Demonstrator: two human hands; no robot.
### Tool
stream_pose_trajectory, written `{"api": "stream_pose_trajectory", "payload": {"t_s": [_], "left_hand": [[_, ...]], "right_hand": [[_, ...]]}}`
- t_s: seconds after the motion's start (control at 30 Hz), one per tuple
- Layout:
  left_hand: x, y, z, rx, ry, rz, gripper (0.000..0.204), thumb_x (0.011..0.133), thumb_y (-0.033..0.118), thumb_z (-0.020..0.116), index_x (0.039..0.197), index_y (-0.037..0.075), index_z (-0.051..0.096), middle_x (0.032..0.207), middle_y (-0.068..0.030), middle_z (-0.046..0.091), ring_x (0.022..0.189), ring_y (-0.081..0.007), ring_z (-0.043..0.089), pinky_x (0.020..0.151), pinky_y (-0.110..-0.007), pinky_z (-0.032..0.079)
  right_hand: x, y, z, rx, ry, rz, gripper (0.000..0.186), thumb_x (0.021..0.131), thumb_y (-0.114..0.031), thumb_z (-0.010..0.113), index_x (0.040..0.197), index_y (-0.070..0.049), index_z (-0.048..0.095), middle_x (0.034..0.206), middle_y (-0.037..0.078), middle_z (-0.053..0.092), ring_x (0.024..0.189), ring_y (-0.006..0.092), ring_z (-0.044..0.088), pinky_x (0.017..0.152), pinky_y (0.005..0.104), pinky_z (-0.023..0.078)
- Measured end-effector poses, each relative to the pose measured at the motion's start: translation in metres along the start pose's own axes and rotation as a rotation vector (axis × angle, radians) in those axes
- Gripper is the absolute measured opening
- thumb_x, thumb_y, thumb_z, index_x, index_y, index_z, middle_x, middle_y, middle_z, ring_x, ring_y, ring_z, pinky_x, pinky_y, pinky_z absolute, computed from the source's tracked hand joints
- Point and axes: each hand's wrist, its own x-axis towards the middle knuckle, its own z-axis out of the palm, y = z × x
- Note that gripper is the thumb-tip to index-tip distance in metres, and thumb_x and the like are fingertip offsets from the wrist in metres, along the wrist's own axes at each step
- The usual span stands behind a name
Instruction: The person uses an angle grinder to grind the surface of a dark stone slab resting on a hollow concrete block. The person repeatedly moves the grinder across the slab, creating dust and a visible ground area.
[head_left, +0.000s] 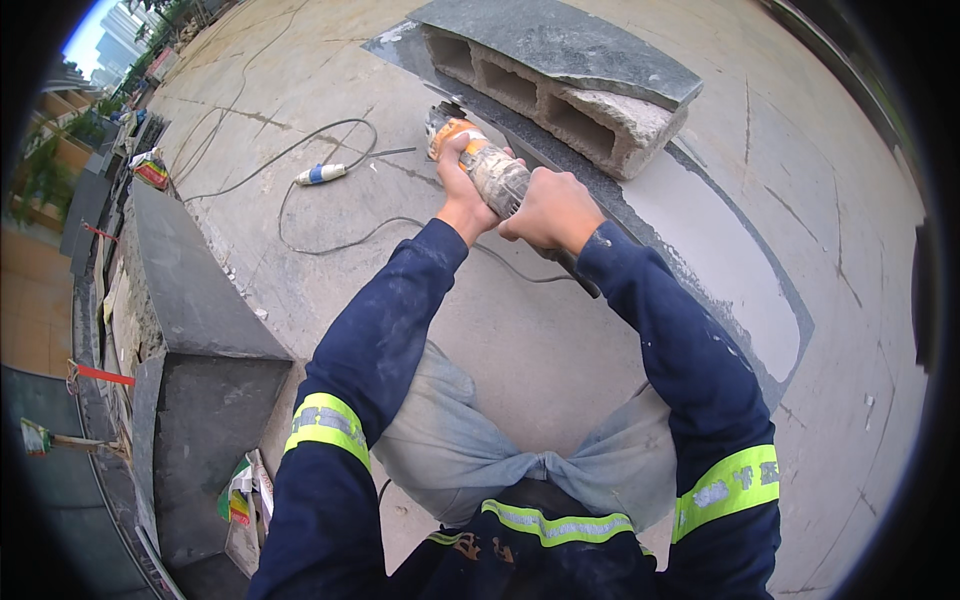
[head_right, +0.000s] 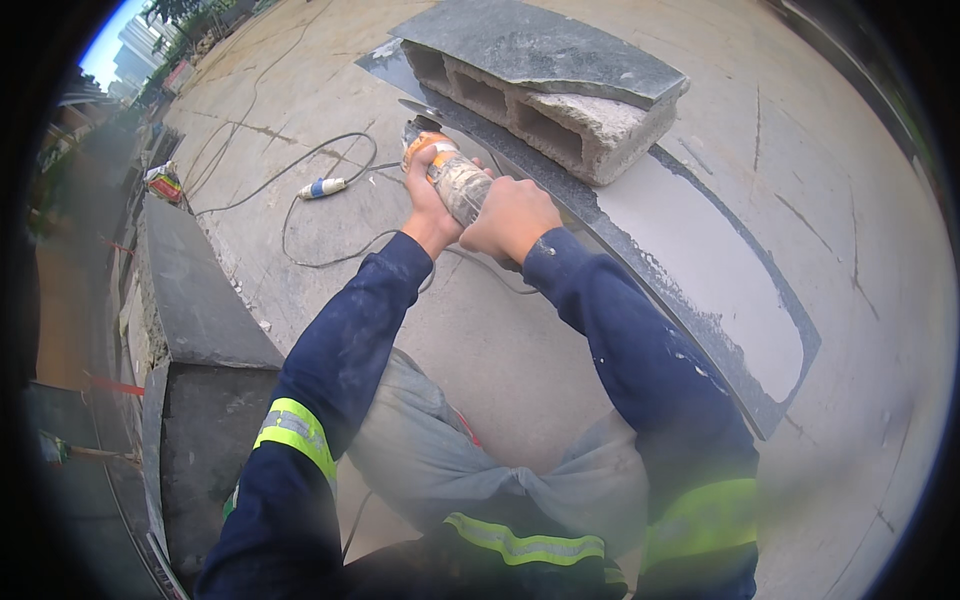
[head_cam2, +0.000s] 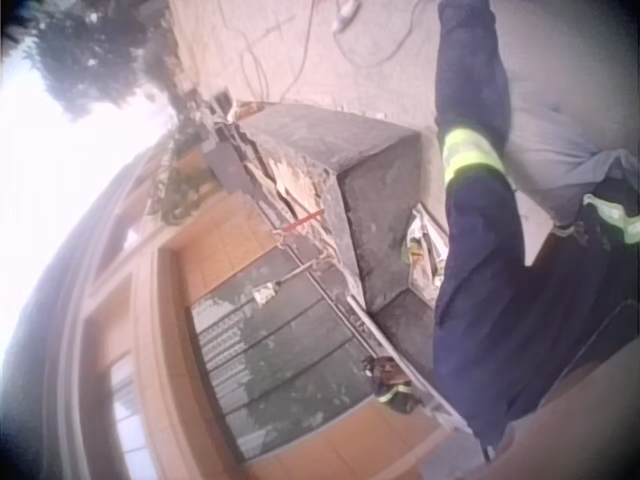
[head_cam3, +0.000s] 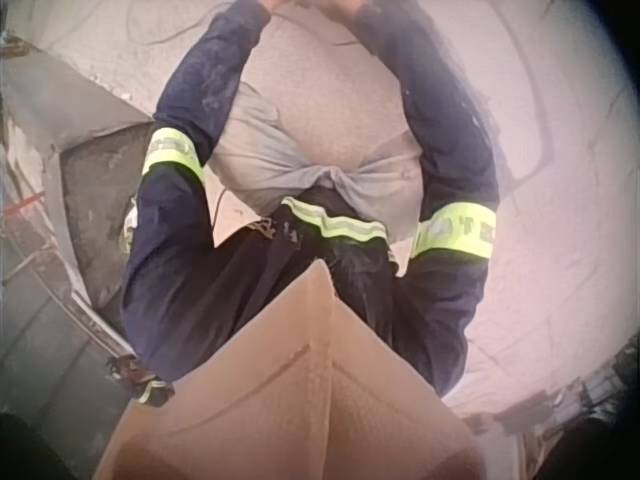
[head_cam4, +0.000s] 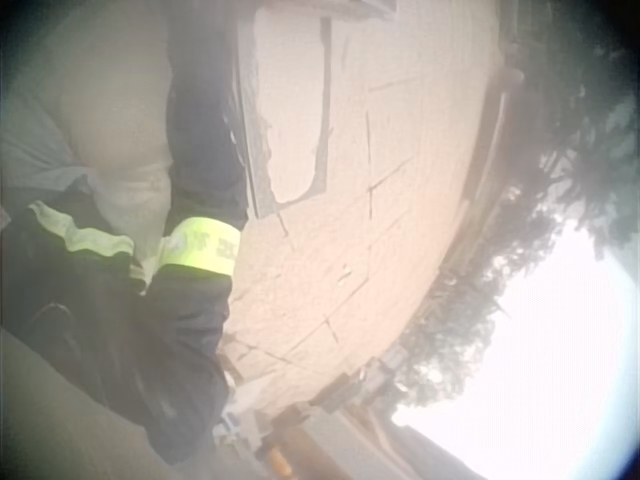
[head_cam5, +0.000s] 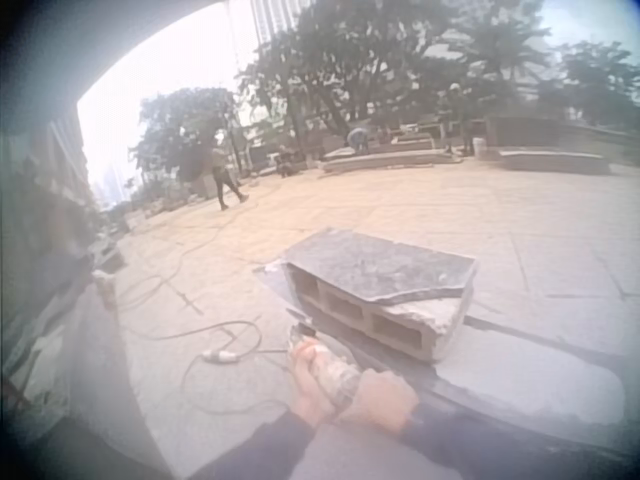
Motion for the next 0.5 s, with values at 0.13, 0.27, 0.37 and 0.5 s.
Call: {"api": "stream_pose_trajectory", "payload": {"t_s": [0.13, 0.27, 0.37, 0.5], "left_hand": [[-0.006, -0.007, 0.003, 0.008, 0.002, 0.004, 0.058, 0.075, 0.048, 0.061, 0.108, 0.004, 0.045, 0.089, -0.0131, 0.058, 0.083, -0.0325, 0.061, 0.075, -0.046, 0.054], [-0.011, -0.009, 0.005, -0.045, 0.009, -0.034, 0.055, 0.073, 0.047, 0.063, 0.105, 0.006, 0.047, 0.088, -0.0124, 0.057, 0.079, -0.0315, 0.061, 0.071, -0.047, 0.055], [-0.011, -0.011, 0.004, -0.070, 0.001, -0.068, 0.054, 0.073, 0.047, 0.063, 0.104, 0.006, 0.047, 0.088, -0.0124, 0.057, 0.079, -0.0315, 0.061, 0.071, -0.047, 0.055], [-0.017, -0.016, 0.008, -0.040, 0.026, -0.036, 0.054, 0.073, 0.048, 0.062, 0.103, 0.007, 0.047, 0.087, -0.0122, 0.057, 0.079, -0.0316, 0.061, 0.071, -0.047, 0.055]], "right_hand": [[-0.008, 0.003, -0.002, -0.013, 0.015, -0.023, 0.053, 0.057, -0.034, 0.079, 0.087, 0.007, 0.066, 0.084, 0.025, 0.068, 0.081, 0.0338, 0.069, 0.075, 0.0360, 0.055], [-0.016, 0.002, -0.003, -0.008, 0.027, -0.017, 0.053, 0.057, -0.035, 0.079, 0.087, 0.007, 0.066, 0.083, 0.024, 0.068, 0.081, 0.0339, 0.069, 0.074, 0.0363, 0.055], [-0.020, 0.004, -0.004, -0.018, 0.035, -0.021, 0.054, 0.057, -0.035, 0.079, 0.088, 0.007, 0.065, 0.082, 0.024, 0.068, 0.080, 0.0343, 0.069, 0.074, 0.0367, 0.056], [-0.025, 0.001, -0.010, -0.037, -0.025, 0.030, 0.051, 0.059, -0.034, 0.076, 0.092, 0.004, 0.066, 0.090, 0.022, 0.069, 0.087, 0.0327, 0.069, 0.078, 0.0355, 0.055]]}}
